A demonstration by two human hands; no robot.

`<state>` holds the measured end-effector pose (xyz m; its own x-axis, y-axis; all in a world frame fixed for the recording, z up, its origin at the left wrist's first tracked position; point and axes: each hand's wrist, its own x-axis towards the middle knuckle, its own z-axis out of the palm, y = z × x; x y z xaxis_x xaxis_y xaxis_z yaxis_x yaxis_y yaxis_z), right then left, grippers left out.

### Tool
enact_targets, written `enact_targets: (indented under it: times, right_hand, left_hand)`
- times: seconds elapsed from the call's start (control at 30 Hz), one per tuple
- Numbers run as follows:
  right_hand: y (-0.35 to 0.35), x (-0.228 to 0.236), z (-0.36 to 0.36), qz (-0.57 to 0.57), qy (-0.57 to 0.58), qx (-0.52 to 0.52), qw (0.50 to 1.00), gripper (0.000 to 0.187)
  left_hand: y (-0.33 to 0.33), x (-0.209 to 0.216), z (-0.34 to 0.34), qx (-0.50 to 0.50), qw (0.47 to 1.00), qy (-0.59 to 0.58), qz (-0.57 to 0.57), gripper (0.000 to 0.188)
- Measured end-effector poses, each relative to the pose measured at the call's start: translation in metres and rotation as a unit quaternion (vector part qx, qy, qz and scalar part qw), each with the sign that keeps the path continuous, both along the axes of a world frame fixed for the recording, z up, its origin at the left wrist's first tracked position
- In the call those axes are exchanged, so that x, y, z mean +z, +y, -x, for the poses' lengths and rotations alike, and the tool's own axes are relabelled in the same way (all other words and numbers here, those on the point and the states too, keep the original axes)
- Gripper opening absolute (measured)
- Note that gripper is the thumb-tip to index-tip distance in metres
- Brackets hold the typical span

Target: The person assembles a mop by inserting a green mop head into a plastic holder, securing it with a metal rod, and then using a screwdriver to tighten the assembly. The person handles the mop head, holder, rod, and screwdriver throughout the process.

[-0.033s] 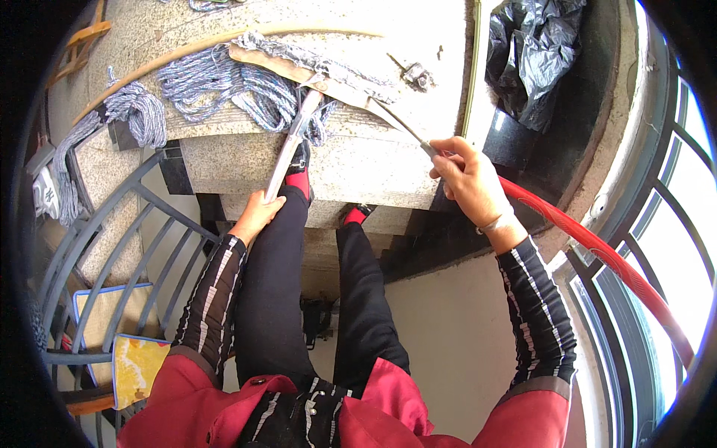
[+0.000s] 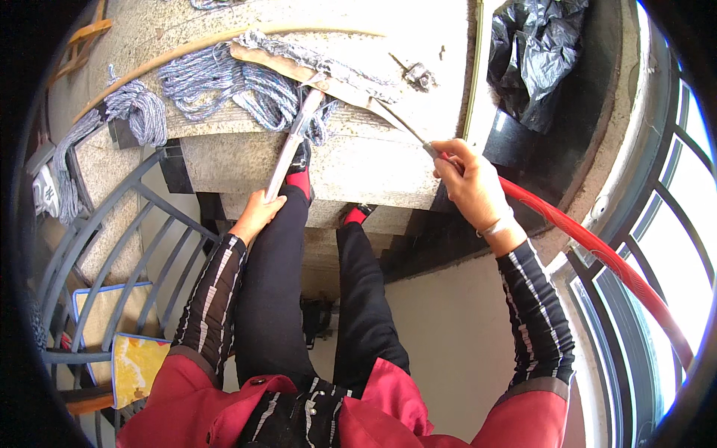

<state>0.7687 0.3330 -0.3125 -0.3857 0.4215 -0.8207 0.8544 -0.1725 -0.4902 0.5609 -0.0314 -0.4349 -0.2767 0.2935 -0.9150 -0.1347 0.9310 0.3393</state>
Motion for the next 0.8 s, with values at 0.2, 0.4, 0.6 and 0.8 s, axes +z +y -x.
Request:
enact_targets:
  times: [0.2, 0.4, 0.6, 0.8]
  right_hand:
    - [0.004, 0.003, 0.003, -0.231, 0.116, 0.244, 0.935, 0.023]
    - [0.017, 0.012, 0.006, -0.120, 0.066, 0.184, 0.973, 0.026]
    - [0.027, -0.005, 0.000, -0.070, 0.062, 0.153, 0.984, 0.026]
    - [0.039, -0.027, -0.002, 0.045, 0.108, 0.060, 0.991, 0.024]
  left_hand:
    - [-0.001, -0.002, -0.003, 0.008, 1.000, 0.006, 0.002, 0.029]
    - [-0.001, -0.002, -0.003, -0.004, 1.000, 0.015, 0.011, 0.028]
    - [-0.001, -0.001, -0.003, 0.012, 1.000, -0.002, -0.001, 0.027]
    - [0.001, -0.001, 0.000, -0.006, 1.000, -0.008, -0.012, 0.028]
